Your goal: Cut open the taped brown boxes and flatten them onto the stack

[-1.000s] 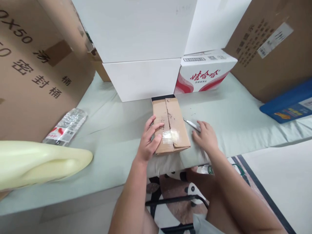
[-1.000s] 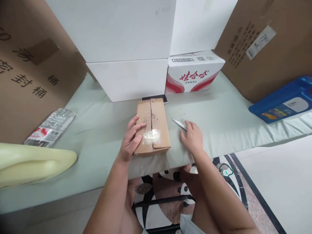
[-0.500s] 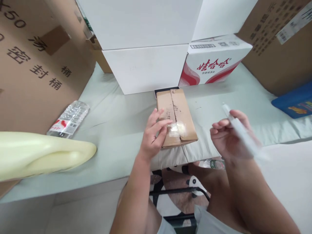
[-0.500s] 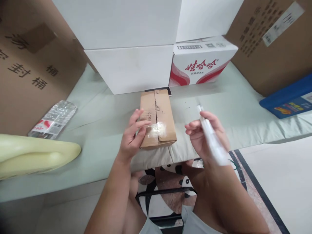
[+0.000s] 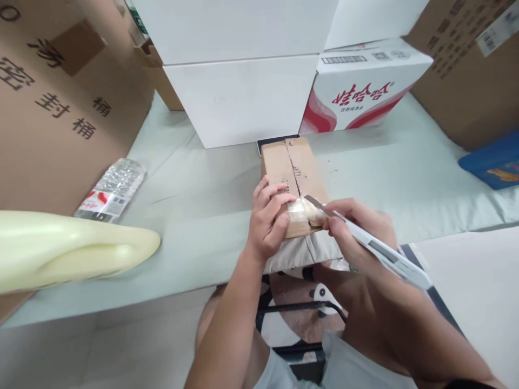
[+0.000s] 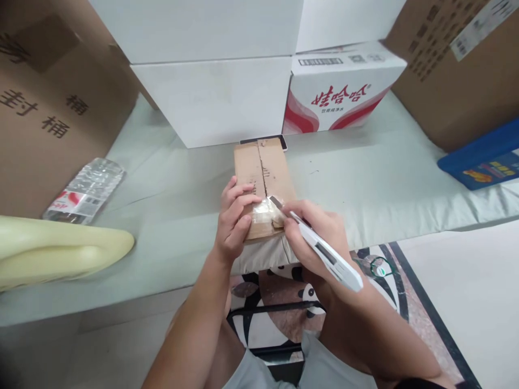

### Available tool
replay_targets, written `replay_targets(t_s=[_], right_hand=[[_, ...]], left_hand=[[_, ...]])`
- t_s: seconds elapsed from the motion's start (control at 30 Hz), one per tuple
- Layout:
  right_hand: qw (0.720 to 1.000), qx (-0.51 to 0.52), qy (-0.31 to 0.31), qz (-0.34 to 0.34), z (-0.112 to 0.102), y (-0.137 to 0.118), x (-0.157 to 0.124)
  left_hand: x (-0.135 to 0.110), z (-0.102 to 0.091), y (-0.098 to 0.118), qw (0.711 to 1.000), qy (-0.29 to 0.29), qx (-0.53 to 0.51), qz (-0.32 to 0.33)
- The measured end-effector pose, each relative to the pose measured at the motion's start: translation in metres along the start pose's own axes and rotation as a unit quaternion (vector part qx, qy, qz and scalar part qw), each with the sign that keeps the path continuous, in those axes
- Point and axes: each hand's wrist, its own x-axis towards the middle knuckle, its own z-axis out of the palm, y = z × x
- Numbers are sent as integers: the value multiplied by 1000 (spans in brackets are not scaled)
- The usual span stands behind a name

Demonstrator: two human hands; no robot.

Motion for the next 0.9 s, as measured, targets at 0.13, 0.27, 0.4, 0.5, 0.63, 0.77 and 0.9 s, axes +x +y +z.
replay_targets(t_s=[0.13, 0.27, 0.4, 0.5, 0.63, 0.77, 0.9], right_hand=[[999, -24, -11, 21, 2, 1, 1], [999, -38, -2, 24, 4, -3, 1], [998, -61, -11, 6, 6, -9, 4], [996, -81, -26, -5, 7, -12, 7], [998, -52, -17, -19, 5, -12, 7], [998, -34, -45, -5, 1, -15, 5], [999, -8, -35, 9, -4, -18, 3]], left_hand=[[0, 0, 0, 1000, 2, 0, -6], [-1, 1, 0, 1000, 6, -4, -5], [-1, 2, 0, 1000, 8, -5, -9], [-1, 3, 0, 1000, 9, -4, -14], [-1, 3, 2, 1000, 6, 9, -23], [0, 3, 4, 999, 11, 17, -28], [0, 4, 5, 999, 20, 12, -25]])
